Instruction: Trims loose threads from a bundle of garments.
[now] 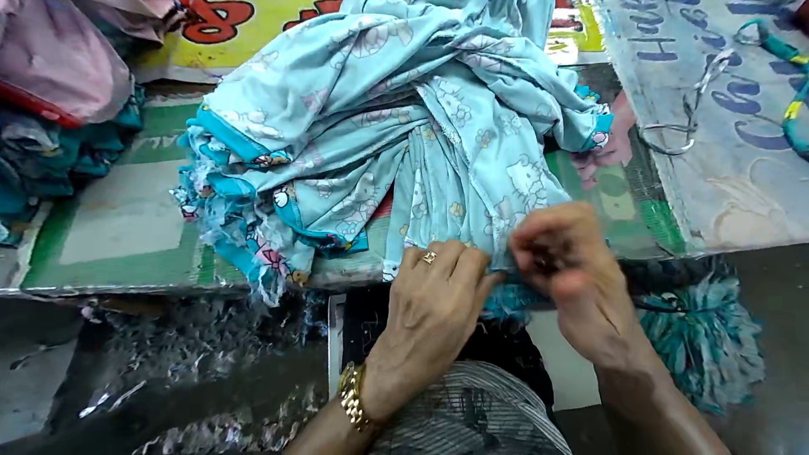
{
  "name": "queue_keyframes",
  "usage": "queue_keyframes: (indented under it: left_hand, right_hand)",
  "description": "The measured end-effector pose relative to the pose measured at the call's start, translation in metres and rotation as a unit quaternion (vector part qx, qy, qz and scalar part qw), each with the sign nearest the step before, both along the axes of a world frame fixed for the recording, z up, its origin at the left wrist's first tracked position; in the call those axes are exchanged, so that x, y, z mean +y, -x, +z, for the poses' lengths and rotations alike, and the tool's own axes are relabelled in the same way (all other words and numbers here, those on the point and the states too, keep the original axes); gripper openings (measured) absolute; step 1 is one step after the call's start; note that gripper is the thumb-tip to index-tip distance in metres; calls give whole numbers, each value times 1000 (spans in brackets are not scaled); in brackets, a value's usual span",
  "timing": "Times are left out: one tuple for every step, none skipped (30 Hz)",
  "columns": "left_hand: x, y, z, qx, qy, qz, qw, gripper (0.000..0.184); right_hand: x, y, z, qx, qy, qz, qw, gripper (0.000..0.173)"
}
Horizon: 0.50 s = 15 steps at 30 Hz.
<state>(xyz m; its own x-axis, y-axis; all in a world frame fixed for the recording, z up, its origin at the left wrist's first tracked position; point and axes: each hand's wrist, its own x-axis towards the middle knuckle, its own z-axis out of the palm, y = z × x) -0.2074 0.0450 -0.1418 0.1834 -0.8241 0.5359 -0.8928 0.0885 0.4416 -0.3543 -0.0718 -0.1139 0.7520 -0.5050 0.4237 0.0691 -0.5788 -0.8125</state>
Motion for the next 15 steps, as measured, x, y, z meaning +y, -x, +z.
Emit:
queue_keyframes:
  left_hand:
    - [4,-2,-3,14,4,-9,1000,20]
    - [9,-4,-5,26,14,-12,1000,18]
    - [14,-5,-6,27,23,-12,999,17]
    - [19,-5,-7,15,29,-7,999,16]
    - [22,-6,-9,-6,32,-1,999,15]
    - [25,-5,-11,-27,33,5,999,15]
    - [28,-5,-12,-44,33,11,998,14]
    - [32,-4,-13,-52,31,17,998,14]
    - [34,-3,-13,-49,30,20,998,15]
    - [37,-3,-12,-36,29,20,999,16]
    - [39,-3,-12,-14,30,17,999,17]
    - [41,-3,-13,13,33,13,999,17]
    - [42,-3,-13,41,39,8,998,17]
    - [42,-3,-13,65,46,4,997,16]
    - [42,-3,-13,85,54,3,995,15]
  right_hand:
    - [-3,-2,-4,6,-10,2,1000,50]
    - [-4,-2,-6,5,-26,5,1000,48]
    - [-5,0,-6,1,-34,13,999,43]
    - [-5,2,-6,0,-30,21,999,38]
    - [-5,3,-6,2,-16,27,999,34]
    - [-5,4,-7,5,-1,31,1000,32]
    - [-5,5,-9,8,8,35,999,32]
    - [-5,8,-10,12,7,41,999,32]
    - [-5,11,-11,20,8,47,999,32]
    - [-5,14,-12,29,13,53,998,32]
    - [-5,16,-13,40,31,56,997,31]
    - [-5,18,-13,53,63,56,995,28]
    - [-5,20,-13,63,101,55,991,25]
    - [-4,20,-14,69,137,48,987,22]
    - [-2,19,-15,75,173,36,981,21]
